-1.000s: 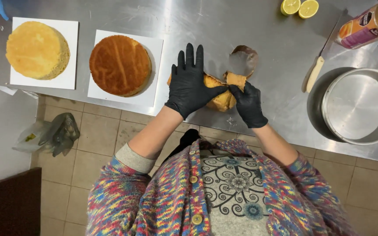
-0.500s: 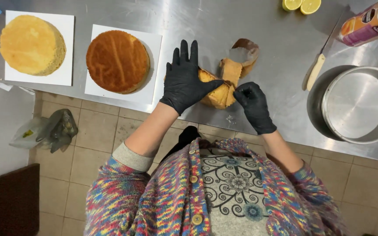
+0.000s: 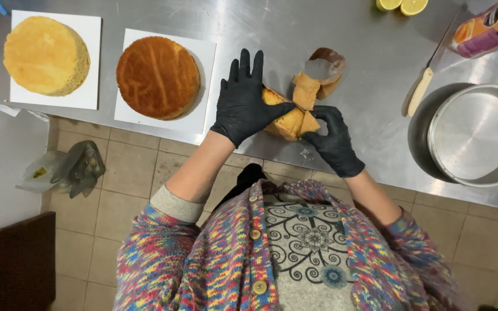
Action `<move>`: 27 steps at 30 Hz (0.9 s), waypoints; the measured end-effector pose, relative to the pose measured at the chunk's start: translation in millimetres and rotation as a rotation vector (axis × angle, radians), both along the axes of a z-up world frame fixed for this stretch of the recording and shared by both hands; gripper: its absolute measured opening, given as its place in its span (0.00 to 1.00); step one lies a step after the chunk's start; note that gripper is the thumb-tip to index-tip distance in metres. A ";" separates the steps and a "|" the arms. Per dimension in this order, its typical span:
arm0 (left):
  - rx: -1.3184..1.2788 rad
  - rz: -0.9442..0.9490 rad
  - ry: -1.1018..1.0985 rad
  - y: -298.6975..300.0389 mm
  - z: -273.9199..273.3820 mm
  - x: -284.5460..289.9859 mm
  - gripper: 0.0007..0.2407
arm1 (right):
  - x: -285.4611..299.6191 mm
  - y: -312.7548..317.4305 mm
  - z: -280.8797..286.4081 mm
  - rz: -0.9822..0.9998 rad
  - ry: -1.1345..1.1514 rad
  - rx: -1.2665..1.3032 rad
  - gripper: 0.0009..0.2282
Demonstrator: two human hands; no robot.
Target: Placing cake sponge layers onto boards and removing the parchment paper lining.
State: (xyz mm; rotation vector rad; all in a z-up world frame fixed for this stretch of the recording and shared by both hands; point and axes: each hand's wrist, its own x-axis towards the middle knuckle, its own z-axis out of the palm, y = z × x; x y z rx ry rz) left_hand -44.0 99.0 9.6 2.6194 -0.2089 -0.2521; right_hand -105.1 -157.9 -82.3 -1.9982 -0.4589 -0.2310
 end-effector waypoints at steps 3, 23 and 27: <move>0.000 -0.009 -0.017 -0.4 -0.3 0.3 0.54 | 4.8 -5.6 -7.5 0.006 0.019 0.020 0.14; -0.157 0.010 -0.022 39.4 -39.5 15.6 0.50 | 33.1 -96.4 -92.0 -0.408 0.528 0.408 0.09; -0.123 -0.128 0.005 21.0 -3.8 18.7 0.51 | 39.1 -34.4 -38.3 -0.311 0.366 0.334 0.09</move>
